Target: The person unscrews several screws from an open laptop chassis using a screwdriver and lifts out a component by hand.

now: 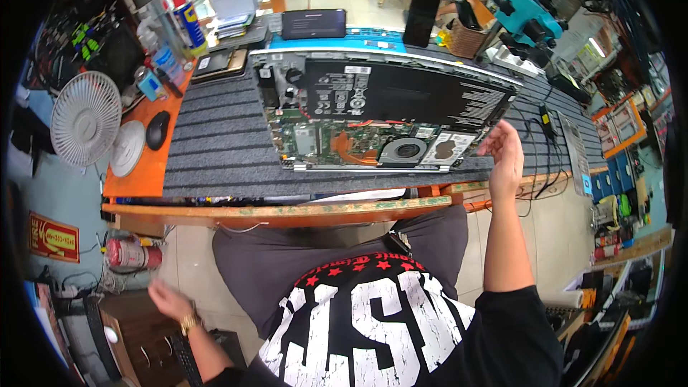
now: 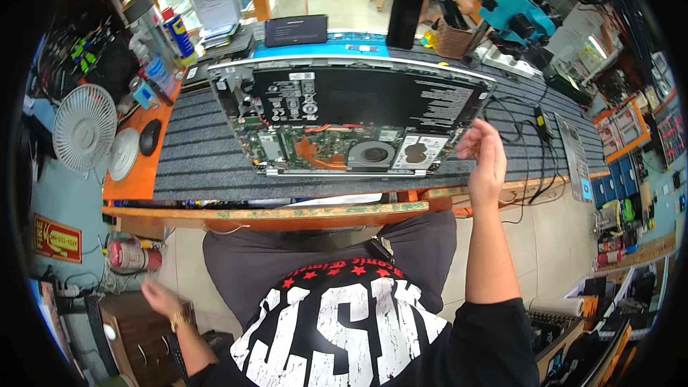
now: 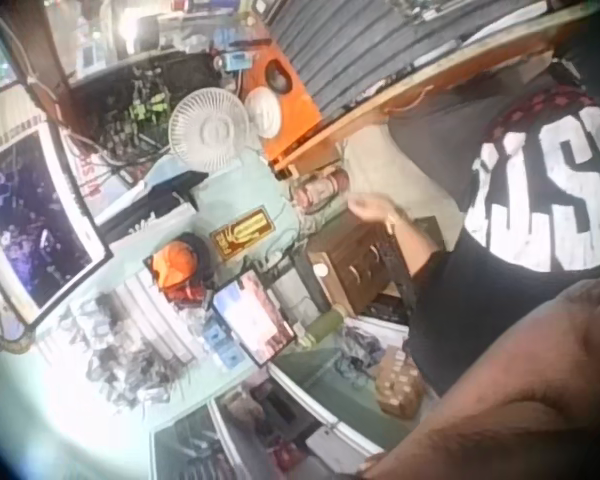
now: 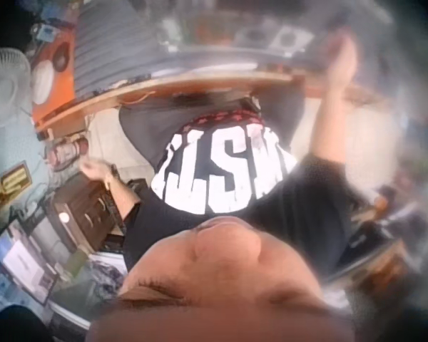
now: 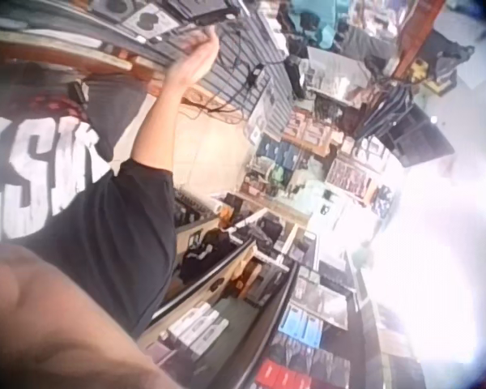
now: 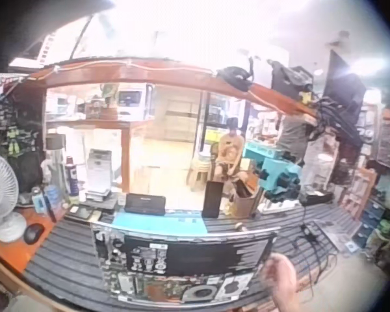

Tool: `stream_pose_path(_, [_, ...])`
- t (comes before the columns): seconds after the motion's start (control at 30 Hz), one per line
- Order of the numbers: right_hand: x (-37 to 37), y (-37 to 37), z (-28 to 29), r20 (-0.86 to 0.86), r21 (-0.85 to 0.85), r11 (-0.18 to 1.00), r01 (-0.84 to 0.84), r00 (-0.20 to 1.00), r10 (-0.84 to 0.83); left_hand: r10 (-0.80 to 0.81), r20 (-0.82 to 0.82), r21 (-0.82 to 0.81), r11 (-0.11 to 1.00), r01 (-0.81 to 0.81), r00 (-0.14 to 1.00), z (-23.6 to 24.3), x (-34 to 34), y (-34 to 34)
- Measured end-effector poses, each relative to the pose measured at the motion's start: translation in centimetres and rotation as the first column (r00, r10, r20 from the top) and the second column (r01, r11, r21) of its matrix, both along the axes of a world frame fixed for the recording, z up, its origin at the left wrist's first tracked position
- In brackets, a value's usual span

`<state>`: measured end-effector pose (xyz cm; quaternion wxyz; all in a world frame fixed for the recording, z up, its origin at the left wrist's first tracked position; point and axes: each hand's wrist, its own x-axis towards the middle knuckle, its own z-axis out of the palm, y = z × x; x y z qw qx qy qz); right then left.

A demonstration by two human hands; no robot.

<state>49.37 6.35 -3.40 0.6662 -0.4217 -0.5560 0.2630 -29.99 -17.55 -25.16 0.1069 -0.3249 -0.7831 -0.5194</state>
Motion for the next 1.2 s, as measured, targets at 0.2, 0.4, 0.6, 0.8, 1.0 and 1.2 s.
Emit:
stream_pose_path(0.2, [-3.9, -1.0, -2.0, 0.176, -0.004, 0.997, 0.076, 0.982, -0.074, -0.857, 0.068, 0.284, 0.507, 0.814, 0.510, 21.3, 22.3, 18.5])
stream_pose_path(0.4, [-3.7, -0.3, -1.7, 0.169, -0.047, 0.995, 0.091, 0.982, -0.082, -0.957, 0.223, 0.173, 0.224, 0.959, 0.183, 23.2, 28.7, 26.1])
stream_pose_path(0.6, [-3.4, -0.4, -1.7, 0.182, -0.054, 0.994, 0.094, 0.980, -0.082, -0.958, 0.192, 0.201, 0.251, 0.947, 0.213, 21.1, 30.5, 26.6])
stream_pose_path(0.8, [-3.5, 0.4, -1.2, 0.244, -0.061, 0.992, 0.112, 0.965, -0.094, -0.948, 0.156, 0.106, 0.296, 0.949, 0.278, 20.9, 30.0, 26.4])
stream_pose_path(1.0, [-3.3, 1.8, -0.6, 0.358, -0.156, 0.969, 0.192, 0.925, -0.125, -0.924, 0.145, 0.048, 0.364, 0.930, 0.354, 22.5, 32.5, 27.6])
stream_pose_path(1.2, [-4.2, 3.4, 0.2, 0.545, -0.109, 0.970, 0.219, 0.829, -0.126, -0.872, 0.035, -0.111, 0.482, 0.869, 0.488, 21.3, 33.0, 29.4])
